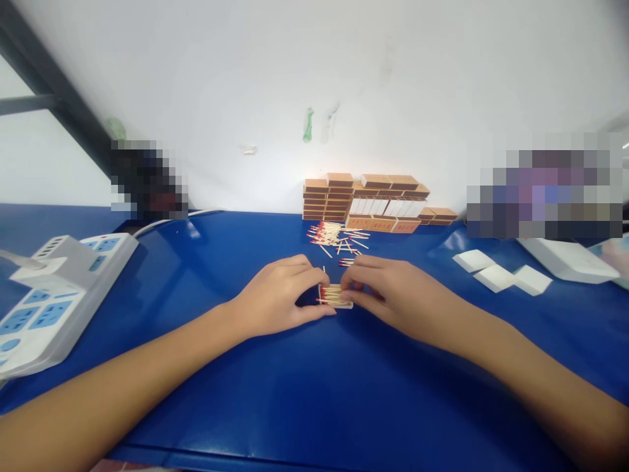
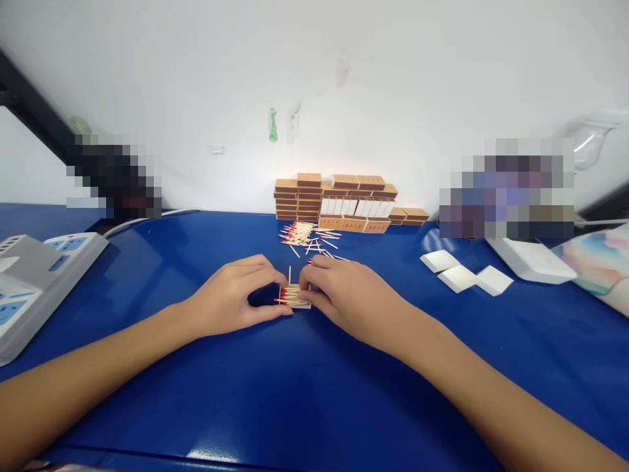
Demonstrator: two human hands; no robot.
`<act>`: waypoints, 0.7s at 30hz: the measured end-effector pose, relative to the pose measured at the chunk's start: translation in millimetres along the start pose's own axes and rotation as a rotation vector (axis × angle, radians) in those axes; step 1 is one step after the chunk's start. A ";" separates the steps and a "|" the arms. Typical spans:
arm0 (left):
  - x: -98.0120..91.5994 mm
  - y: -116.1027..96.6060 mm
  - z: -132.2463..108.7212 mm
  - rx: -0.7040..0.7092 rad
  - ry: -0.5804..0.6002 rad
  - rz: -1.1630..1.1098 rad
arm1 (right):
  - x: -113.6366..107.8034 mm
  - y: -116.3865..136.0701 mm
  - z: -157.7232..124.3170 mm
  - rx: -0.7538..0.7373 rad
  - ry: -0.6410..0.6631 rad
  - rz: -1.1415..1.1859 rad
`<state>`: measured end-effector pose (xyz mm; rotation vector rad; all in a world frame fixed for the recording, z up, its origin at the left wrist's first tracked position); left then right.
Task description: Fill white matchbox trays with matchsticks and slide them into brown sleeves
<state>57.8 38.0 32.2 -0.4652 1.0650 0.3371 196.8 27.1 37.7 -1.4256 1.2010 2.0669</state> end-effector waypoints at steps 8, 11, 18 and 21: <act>-1.1 -4.9 0.2 0.079 -0.027 -0.014 | -7.7 -23.9 2.7 0.067 -0.149 -0.030; -1.6 -5.5 0.3 0.072 -0.031 -0.026 | 7.9 -22.7 9.4 -0.011 -0.115 0.002; -2.9 -5.3 0.7 0.059 -0.031 -0.055 | 12.2 -20.1 20.7 -0.048 -0.050 0.035; -2.4 -5.3 0.1 0.058 -0.023 -0.046 | 7.8 -25.0 16.3 0.025 -0.004 -0.010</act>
Point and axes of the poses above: each hand's wrist, its own z-axis towards the middle knuckle, its own x-axis out of the palm, y = z × x, the point moved 8 cm from there along z, towards the middle knuckle, and after that the axes turned 9 degrees about z, right-handed, at the moved point
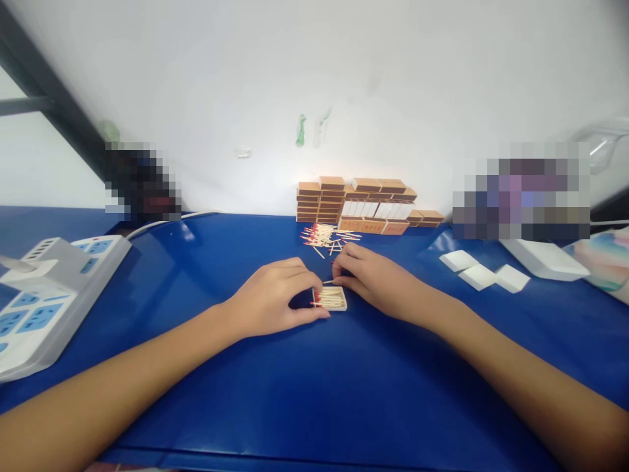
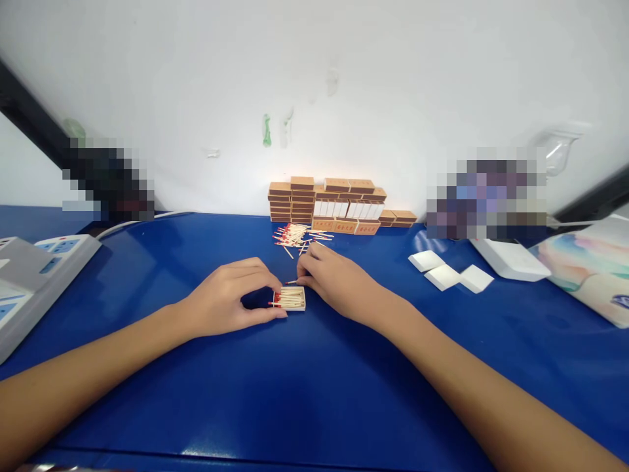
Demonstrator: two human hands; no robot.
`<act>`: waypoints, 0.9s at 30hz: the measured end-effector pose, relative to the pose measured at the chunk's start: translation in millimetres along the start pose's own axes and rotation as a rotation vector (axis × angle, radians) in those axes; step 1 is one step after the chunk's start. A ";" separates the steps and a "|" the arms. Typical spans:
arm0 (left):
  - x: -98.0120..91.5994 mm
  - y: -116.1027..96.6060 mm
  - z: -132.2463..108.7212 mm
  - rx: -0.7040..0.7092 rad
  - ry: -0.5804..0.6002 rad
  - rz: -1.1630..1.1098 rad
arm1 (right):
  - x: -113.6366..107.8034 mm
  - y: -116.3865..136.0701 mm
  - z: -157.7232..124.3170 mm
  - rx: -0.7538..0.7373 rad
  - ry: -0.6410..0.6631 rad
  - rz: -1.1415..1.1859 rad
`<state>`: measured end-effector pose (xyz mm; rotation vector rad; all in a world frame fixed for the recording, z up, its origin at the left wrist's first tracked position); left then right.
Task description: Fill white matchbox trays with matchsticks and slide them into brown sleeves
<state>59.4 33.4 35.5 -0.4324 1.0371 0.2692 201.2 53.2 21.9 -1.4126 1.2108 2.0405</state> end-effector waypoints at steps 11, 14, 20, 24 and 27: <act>4.7 10.6 -1.5 -0.127 0.042 0.039 | -7.3 23.8 -14.5 -0.028 -0.039 0.068; 4.8 10.1 -0.9 -0.123 0.044 0.040 | -0.7 28.5 -15.5 -0.038 -0.027 0.091; 4.0 7.9 -1.9 -0.099 0.050 0.028 | 5.2 40.0 -15.8 -0.055 0.010 0.207; 4.9 7.7 -2.0 -0.097 0.055 0.037 | 10.5 41.7 -14.5 -0.048 0.042 0.168; 5.8 7.3 -1.3 -0.093 0.066 0.054 | 12.3 42.0 -14.6 -0.056 0.044 0.148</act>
Point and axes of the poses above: each hand's wrist, its own z-axis towards the middle knuckle, its own x-axis out of the palm, y = z × x, the point moved 8 cm from there along z, towards the middle knuckle, and after that the axes turned 9 degrees about z, right-handed, at the moved point
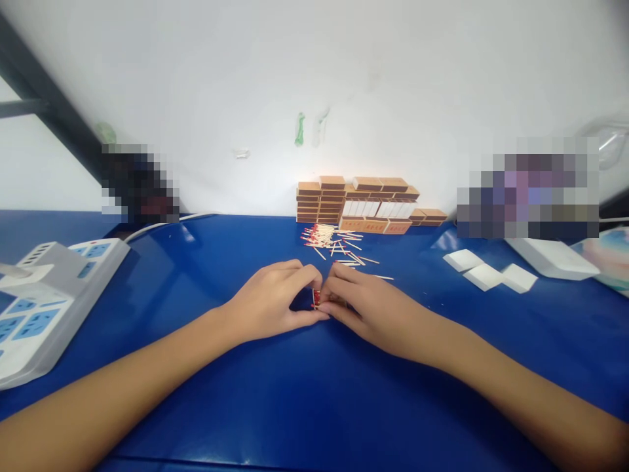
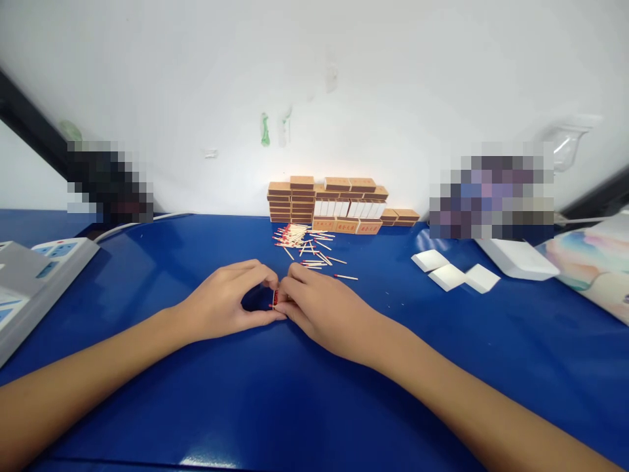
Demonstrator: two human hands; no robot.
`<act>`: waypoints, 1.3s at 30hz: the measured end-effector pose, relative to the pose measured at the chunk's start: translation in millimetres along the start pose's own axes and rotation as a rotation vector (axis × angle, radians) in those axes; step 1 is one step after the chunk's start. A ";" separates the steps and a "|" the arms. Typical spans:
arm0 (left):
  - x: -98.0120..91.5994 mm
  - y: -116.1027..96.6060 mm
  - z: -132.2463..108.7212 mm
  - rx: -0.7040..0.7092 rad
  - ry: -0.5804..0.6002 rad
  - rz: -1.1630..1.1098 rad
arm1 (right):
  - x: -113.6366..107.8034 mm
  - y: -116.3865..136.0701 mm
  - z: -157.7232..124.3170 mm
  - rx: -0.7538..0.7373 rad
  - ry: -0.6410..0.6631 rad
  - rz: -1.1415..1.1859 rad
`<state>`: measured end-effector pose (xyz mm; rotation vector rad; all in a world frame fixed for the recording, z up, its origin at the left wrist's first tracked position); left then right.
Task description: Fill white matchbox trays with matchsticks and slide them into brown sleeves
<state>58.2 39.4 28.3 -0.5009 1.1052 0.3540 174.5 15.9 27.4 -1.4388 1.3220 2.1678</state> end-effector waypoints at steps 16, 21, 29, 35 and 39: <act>-3.9 -3.4 1.8 -0.022 0.010 -0.029 | -0.5 0.7 -0.6 -0.030 -0.060 -0.007; -2.9 -3.1 1.9 -0.021 0.036 -0.049 | -3.0 -1.9 -1.3 -0.024 -0.069 -0.002; -1.8 -5.0 2.1 -0.015 0.027 -0.051 | -3.1 -3.4 -1.3 -0.030 -0.037 0.016; -1.7 -5.6 1.8 0.003 0.003 -0.050 | 0.7 0.8 -2.0 -0.022 0.009 -0.067; -1.8 -4.5 1.1 -0.007 0.012 -0.051 | -11.3 2.9 -1.9 -0.008 -0.058 -0.047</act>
Point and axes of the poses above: each hand's wrist, its own z-axis towards the middle knuckle, its own x-axis out of the palm, y = z × x, the point moved 8 cm from there along z, towards the middle knuckle, and after that the axes turned 9 degrees about z, right-handed, at the moved point
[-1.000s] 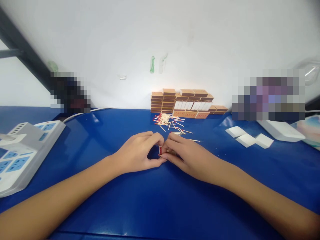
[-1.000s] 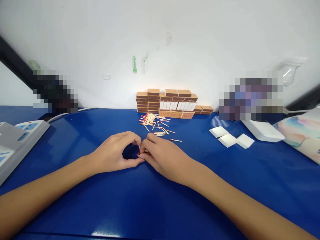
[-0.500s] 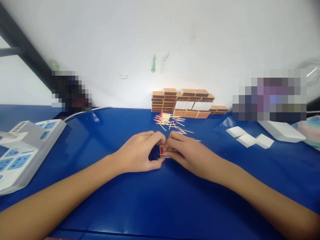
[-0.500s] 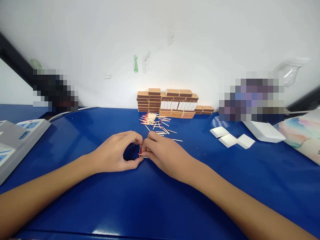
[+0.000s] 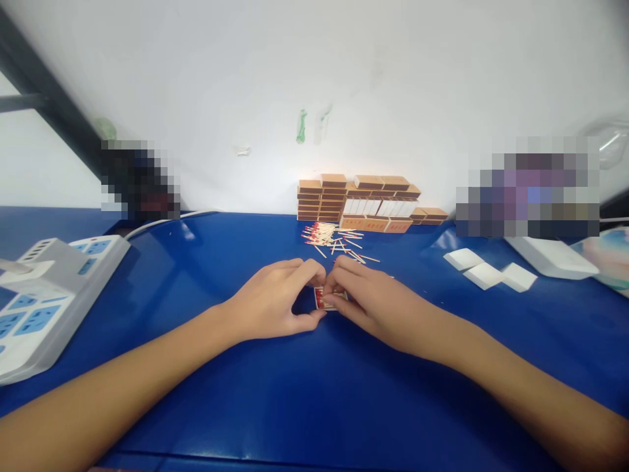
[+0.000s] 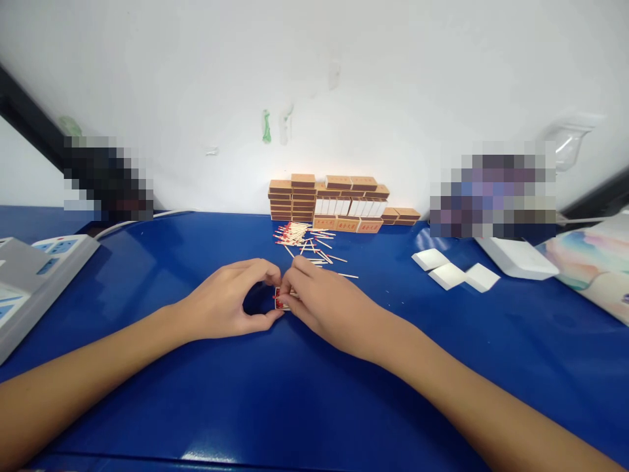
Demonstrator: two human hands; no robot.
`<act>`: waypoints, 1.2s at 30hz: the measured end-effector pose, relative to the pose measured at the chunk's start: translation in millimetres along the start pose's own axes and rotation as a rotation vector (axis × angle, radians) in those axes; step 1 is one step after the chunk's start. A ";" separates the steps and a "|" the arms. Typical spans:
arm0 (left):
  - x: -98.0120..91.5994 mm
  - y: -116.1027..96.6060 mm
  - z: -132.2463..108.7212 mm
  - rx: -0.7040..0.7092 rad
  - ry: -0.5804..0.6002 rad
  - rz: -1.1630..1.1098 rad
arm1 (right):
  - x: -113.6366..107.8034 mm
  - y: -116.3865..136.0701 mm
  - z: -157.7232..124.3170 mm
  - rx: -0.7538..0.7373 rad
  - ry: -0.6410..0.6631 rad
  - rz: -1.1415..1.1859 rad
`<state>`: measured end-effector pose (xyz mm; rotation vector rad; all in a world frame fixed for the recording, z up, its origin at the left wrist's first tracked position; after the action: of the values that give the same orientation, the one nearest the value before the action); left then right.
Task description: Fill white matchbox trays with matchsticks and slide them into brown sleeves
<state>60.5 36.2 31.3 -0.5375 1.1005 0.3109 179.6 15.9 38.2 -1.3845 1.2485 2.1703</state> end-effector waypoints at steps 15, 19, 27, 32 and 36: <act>-0.1 -5.0 0.6 0.091 0.008 0.030 | -7.6 -11.6 -0.2 0.040 0.011 -0.043; -1.1 -6.7 1.0 0.111 -0.005 0.013 | -5.3 -14.5 -1.3 0.046 0.038 -0.042; -2.2 -7.2 0.6 0.126 -0.005 0.037 | -17.1 -24.8 0.2 0.059 -0.014 -0.032; -1.3 -7.0 0.8 0.128 0.000 0.044 | -14.4 -26.8 0.0 0.072 0.003 -0.025; 0.3 -5.7 -0.3 0.121 0.000 0.051 | -26.9 -30.0 0.9 0.067 -0.051 -0.003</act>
<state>63.2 31.3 32.4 -0.4020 1.1267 0.2867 211.3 39.7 45.5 -1.2960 1.2877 2.1276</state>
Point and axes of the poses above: each hand's wrist, its own z-axis towards the middle knuckle, its own x-axis out of the palm, y = z × x, the point moved 8 cm from there along z, towards the middle knuckle, and after that the axes turned 9 degrees about z, right-handed, at the moved point
